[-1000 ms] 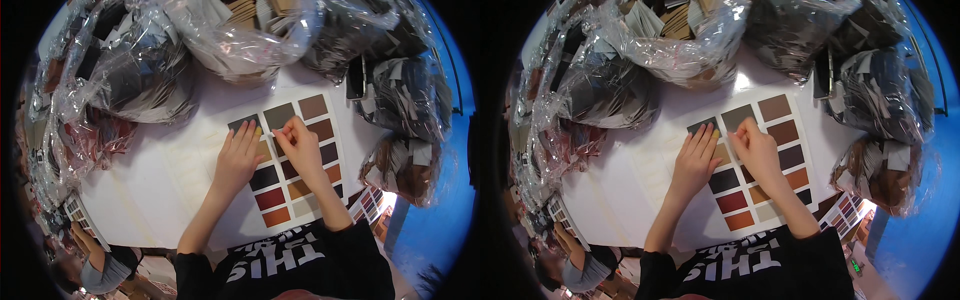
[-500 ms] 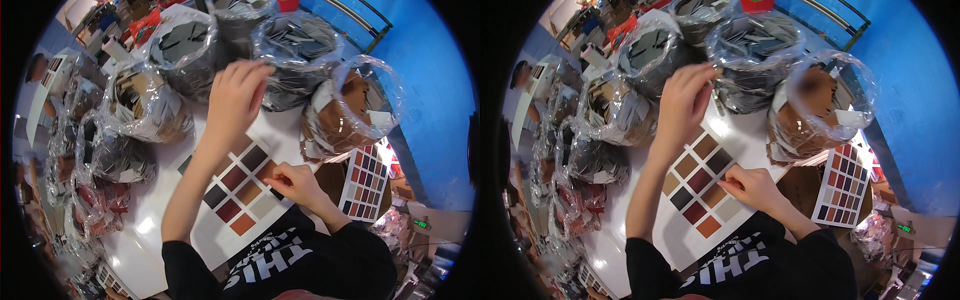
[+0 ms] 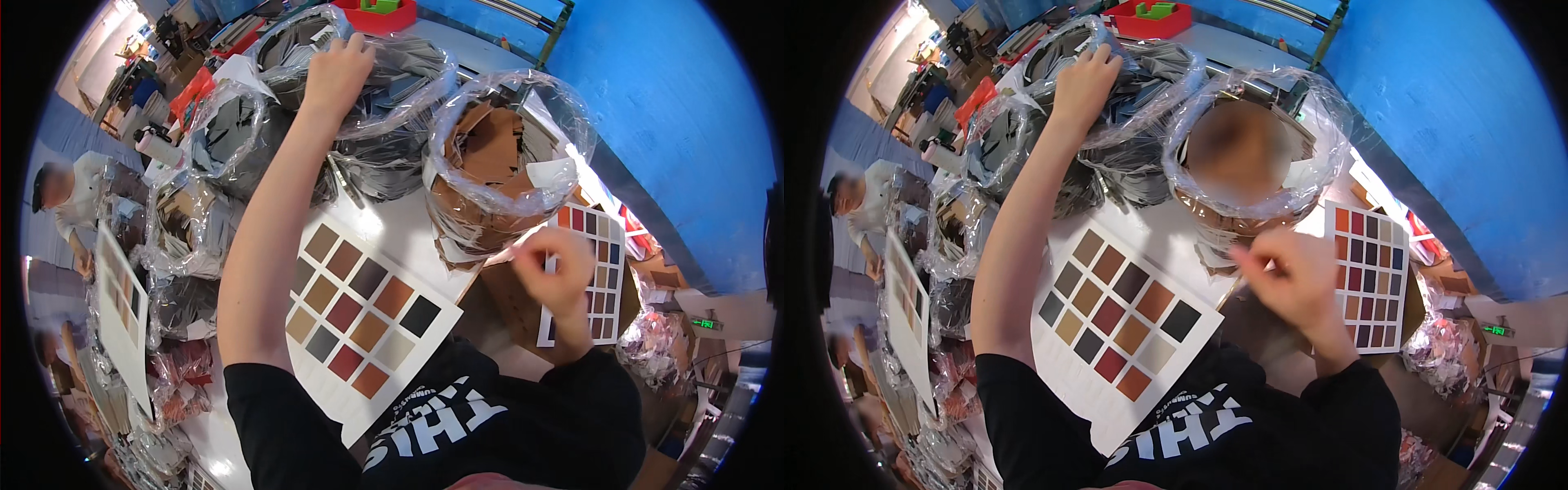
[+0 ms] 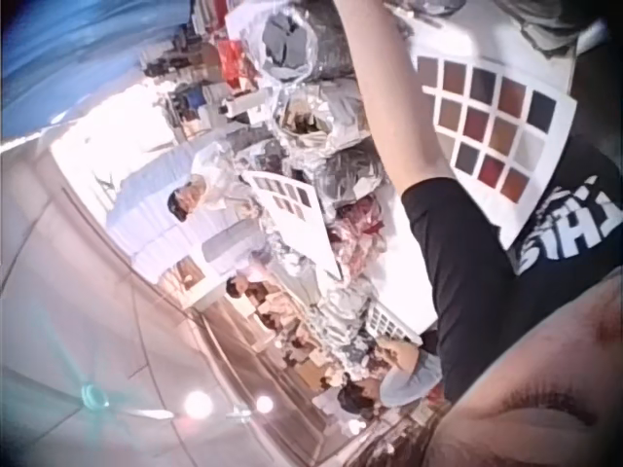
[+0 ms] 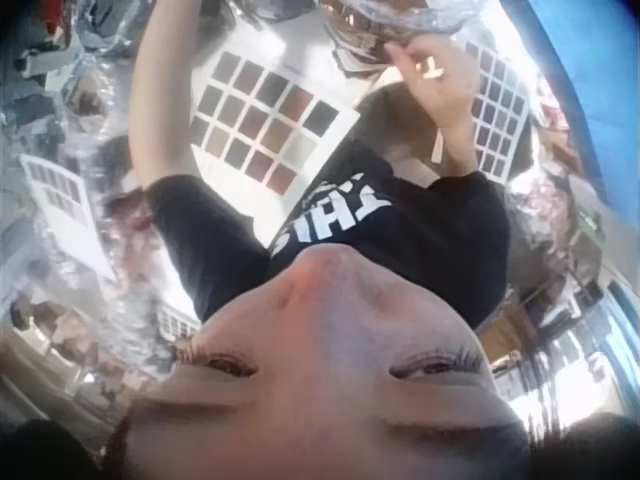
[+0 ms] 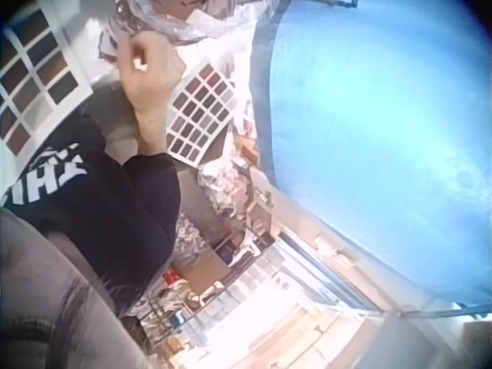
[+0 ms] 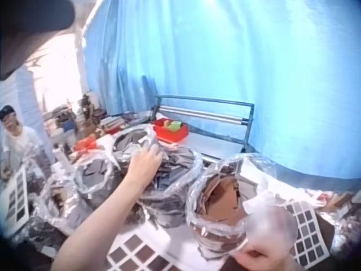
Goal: Selecting various colored material samples from plastic bags and placing or matching them on a sample board.
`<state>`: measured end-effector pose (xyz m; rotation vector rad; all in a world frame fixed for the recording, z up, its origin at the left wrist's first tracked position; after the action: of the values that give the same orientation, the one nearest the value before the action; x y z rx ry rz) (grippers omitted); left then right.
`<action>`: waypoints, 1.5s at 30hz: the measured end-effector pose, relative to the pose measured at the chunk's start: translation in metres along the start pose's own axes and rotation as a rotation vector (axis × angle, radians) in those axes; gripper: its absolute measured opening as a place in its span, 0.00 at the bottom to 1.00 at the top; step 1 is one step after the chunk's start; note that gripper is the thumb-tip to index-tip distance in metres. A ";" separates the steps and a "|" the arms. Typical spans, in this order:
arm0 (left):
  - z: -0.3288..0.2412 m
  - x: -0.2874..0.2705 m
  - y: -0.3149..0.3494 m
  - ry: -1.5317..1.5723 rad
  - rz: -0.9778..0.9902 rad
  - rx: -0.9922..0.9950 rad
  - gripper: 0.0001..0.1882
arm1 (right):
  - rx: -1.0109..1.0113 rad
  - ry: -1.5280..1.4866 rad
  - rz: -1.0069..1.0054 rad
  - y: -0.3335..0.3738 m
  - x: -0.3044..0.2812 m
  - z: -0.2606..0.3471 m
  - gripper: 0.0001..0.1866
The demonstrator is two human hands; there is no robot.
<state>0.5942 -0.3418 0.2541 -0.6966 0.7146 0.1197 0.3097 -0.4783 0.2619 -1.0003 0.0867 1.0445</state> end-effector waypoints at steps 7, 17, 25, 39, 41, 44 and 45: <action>0.016 -0.011 0.019 0.191 0.043 -0.134 0.06 | 0.046 0.512 0.306 -0.077 0.032 -0.068 0.15; 0.039 -0.059 0.051 0.913 -0.250 -0.543 0.03 | 0.291 0.454 0.636 -0.100 0.059 -0.103 0.17; 0.002 -0.140 0.218 1.617 -0.331 -1.068 0.09 | 0.553 -0.171 0.326 -0.090 0.019 -0.057 0.13; -0.132 -0.263 0.552 1.150 -0.197 -1.996 0.03 | 0.436 -0.399 0.788 0.070 0.273 0.093 0.04; -0.132 -0.274 0.561 0.922 0.013 -1.904 0.02 | 0.544 -0.404 0.911 0.106 0.309 0.096 0.03; -0.119 -0.282 0.552 0.743 0.198 -1.609 0.05 | 0.755 -0.568 1.060 0.164 0.362 0.104 0.05; -0.117 -0.280 0.556 0.740 0.209 -1.631 0.05 | 0.815 -0.584 1.122 0.182 0.375 0.107 0.05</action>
<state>0.1324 0.0491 0.0660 -2.2919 1.3593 0.7043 0.3346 -0.1234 0.0200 0.2198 0.5861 2.0393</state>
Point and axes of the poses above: each hand's wrist, its own y-axis away from the middle knuckle, its own x-axis out of the palm, z = x × y, the point moved 8 cm from there along -y, towards the middle knuckle, and after that the axes turned 8 degrees about x, right-handed, at the moved point
